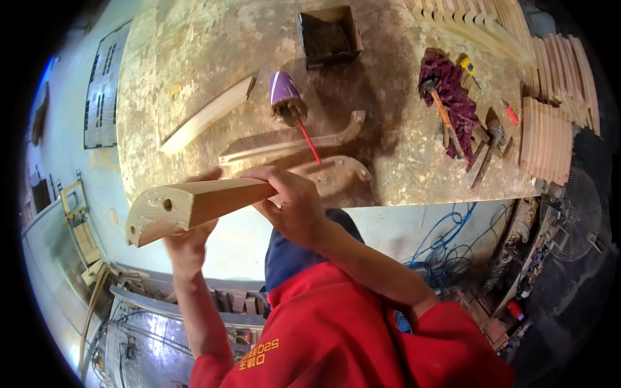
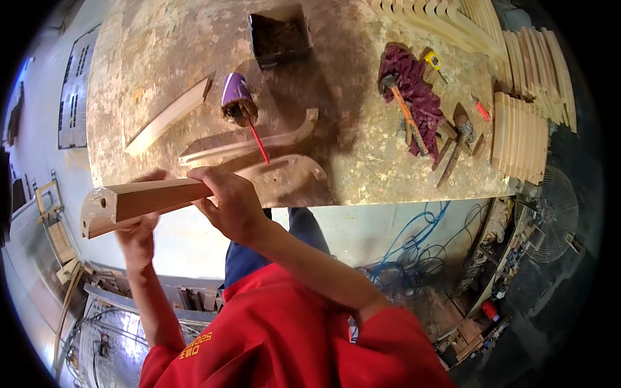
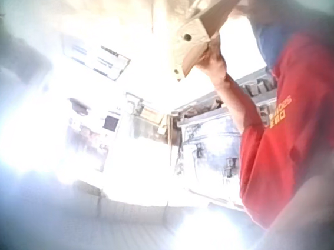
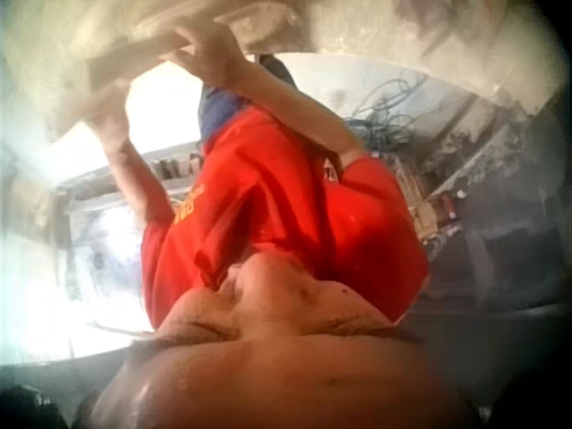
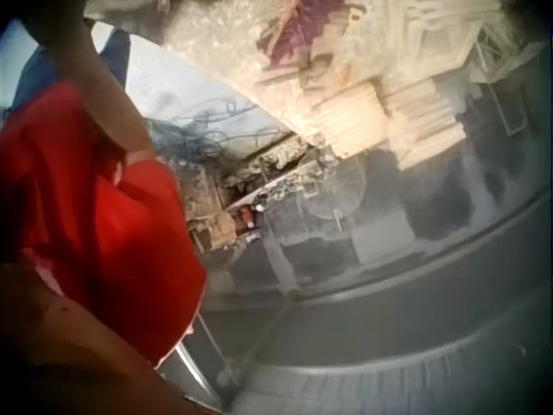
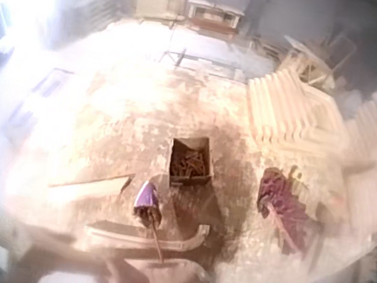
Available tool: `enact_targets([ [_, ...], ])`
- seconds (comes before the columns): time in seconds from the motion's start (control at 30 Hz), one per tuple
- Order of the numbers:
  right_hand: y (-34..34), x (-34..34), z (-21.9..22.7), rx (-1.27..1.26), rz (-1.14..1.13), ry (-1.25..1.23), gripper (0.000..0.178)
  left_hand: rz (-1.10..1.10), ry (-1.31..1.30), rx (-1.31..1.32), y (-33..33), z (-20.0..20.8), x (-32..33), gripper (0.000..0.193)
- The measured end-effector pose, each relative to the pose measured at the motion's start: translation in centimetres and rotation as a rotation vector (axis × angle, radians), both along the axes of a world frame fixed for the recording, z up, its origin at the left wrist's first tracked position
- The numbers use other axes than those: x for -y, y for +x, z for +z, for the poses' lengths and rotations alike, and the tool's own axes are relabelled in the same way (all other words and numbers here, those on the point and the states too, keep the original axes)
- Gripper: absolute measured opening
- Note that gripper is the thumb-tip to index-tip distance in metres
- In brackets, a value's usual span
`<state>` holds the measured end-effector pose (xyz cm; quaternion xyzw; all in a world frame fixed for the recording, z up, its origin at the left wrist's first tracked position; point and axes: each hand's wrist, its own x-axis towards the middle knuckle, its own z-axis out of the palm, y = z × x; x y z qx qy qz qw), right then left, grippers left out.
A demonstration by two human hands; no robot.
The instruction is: The person applies glue to curved wooden pieces using a brush, then joins them with a hammer. The person also wipes a rectangular wooden piece with a cloth and applies glue to it. The person works at a cluttered workbench with stacks of similar wooden parts nearby.
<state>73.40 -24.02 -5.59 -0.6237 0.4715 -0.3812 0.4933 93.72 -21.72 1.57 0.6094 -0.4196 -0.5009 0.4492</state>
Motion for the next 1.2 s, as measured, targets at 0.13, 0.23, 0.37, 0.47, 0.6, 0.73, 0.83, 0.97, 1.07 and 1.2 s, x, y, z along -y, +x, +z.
enact_targets([
  [0.13,-7.3,-0.4,0.0,-0.004,0.214,-0.2,0.036,0.196,-0.039,0.017,1.9,-4.8,-7.6,0.049],
  [0.23,-15.2,4.8,-3.2,-0.427,0.07,-0.246,0.039,0.413,-0.047,0.002,2.9,-3.6,-11.0,0.035],
  [0.37,-11.3,13.5,-10.1,-0.536,0.298,-0.813,0.039,0.595,-0.065,-0.052,1.8,-3.1,-13.2,0.027],
  [0.47,-6.9,17.2,-14.4,-0.65,0.507,-0.937,0.039,0.652,-0.021,-0.058,1.4,-4.2,-14.4,0.037],
  [0.6,-4.5,22.1,-16.9,-0.584,0.808,-0.87,0.043,0.663,0.033,-0.047,1.3,-5.7,-14.4,0.035],
  [0.73,-3.3,22.9,-16.5,-0.395,0.61,-0.576,0.047,0.739,0.083,-0.12,2.6,-6.5,-14.1,0.04],
  [0.83,-0.9,23.4,-17.0,-0.192,0.272,-0.202,0.057,0.715,0.121,-0.147,4.7,-7.3,-14.1,0.038],
  [0.97,2.9,28.4,-21.0,0.042,0.028,0.027,0.061,0.69,0.116,-0.21,6.3,-6.6,-10.7,0.043],
  [1.07,4.3,29.5,-21.5,0.049,-0.028,-0.164,0.063,0.76,0.083,-0.179,6.8,-7.5,-9.4,0.048],
  [1.2,0.6,28.3,-21.3,-0.249,-0.074,-0.079,0.068,0.605,0.102,-0.18,8.2,-8.7,-6.8,0.057],
])
